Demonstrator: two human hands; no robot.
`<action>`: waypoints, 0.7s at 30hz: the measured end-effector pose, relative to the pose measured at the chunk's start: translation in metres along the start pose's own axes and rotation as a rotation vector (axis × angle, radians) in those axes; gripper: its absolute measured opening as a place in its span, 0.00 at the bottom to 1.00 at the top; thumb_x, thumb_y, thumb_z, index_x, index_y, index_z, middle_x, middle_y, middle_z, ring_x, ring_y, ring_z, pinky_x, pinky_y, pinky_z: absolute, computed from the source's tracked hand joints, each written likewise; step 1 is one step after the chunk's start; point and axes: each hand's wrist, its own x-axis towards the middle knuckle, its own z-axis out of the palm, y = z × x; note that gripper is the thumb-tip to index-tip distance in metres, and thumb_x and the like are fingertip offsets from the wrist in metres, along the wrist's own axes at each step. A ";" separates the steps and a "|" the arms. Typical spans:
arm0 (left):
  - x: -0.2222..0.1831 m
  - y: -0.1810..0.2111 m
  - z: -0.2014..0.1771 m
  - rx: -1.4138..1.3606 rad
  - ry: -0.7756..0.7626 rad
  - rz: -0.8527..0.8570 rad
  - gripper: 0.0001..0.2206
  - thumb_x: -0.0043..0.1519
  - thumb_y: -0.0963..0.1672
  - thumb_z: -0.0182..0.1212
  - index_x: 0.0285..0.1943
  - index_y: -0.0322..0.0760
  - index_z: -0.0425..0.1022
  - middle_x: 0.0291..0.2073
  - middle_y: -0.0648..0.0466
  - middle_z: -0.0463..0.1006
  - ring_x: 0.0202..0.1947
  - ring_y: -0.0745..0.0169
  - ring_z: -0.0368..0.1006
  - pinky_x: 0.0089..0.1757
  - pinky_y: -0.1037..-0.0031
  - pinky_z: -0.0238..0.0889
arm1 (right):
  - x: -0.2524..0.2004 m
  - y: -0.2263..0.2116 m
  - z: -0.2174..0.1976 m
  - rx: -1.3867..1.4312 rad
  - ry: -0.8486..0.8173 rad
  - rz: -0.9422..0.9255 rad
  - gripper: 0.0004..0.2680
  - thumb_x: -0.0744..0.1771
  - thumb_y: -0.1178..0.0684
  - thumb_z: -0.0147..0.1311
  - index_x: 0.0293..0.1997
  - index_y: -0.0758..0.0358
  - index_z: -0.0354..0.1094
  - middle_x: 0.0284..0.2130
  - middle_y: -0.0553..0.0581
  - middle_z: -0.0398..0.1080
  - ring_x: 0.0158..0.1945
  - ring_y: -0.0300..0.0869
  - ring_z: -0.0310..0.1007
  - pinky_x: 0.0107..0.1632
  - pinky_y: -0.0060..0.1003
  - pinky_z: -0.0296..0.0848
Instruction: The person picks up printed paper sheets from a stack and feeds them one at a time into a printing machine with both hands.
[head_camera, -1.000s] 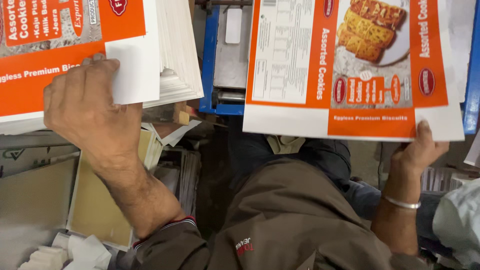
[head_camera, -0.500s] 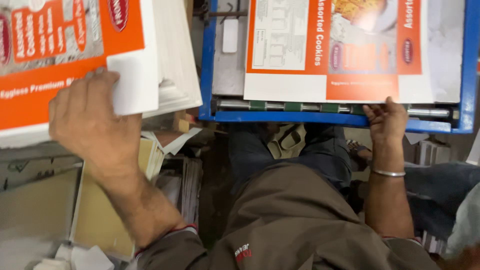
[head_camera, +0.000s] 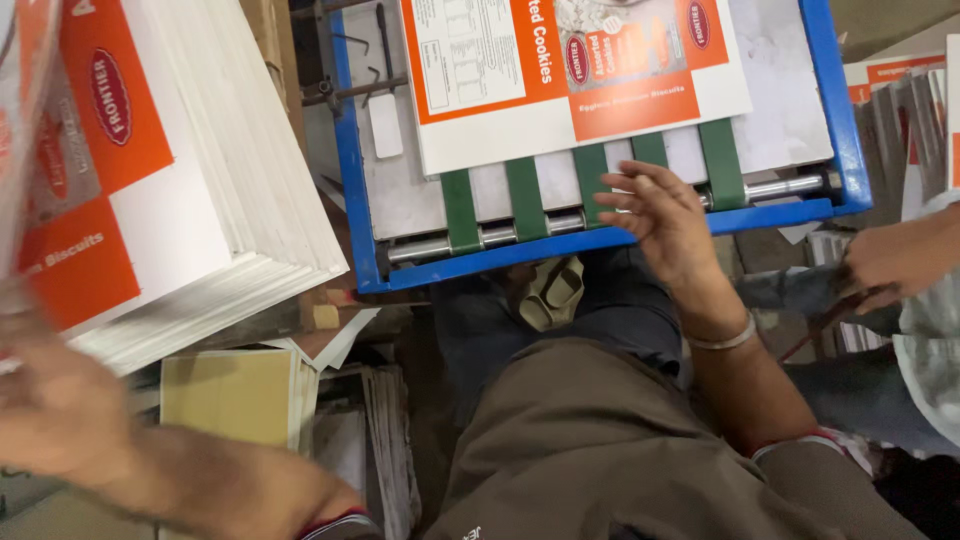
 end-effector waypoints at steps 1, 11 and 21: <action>0.003 0.008 0.008 0.008 0.044 0.053 0.15 0.67 0.42 0.54 0.61 0.29 0.76 0.55 0.44 0.80 0.54 0.45 0.77 0.56 0.59 0.68 | -0.001 -0.006 0.023 0.017 -0.089 0.002 0.15 0.73 0.54 0.48 0.67 0.73 0.60 0.57 0.69 0.71 0.56 0.55 0.77 0.56 0.46 0.79; 0.012 0.184 0.074 -0.082 -0.391 0.214 0.27 0.60 0.50 0.65 0.64 0.29 0.72 0.60 0.42 0.73 0.66 0.44 0.66 0.66 0.44 0.52 | -0.034 -0.017 0.157 0.233 -0.285 0.111 0.20 0.72 0.55 0.50 0.74 0.67 0.52 0.65 0.60 0.64 0.67 0.48 0.68 0.66 0.48 0.72; -0.004 0.081 0.012 0.187 -0.323 -0.103 0.26 0.64 0.49 0.70 0.65 0.25 0.71 0.65 0.37 0.69 0.67 0.34 0.61 0.62 0.42 0.52 | 0.046 -0.031 -0.009 0.141 0.324 -0.282 0.19 0.69 0.69 0.48 0.71 0.75 0.54 0.63 0.70 0.67 0.64 0.57 0.76 0.66 0.51 0.81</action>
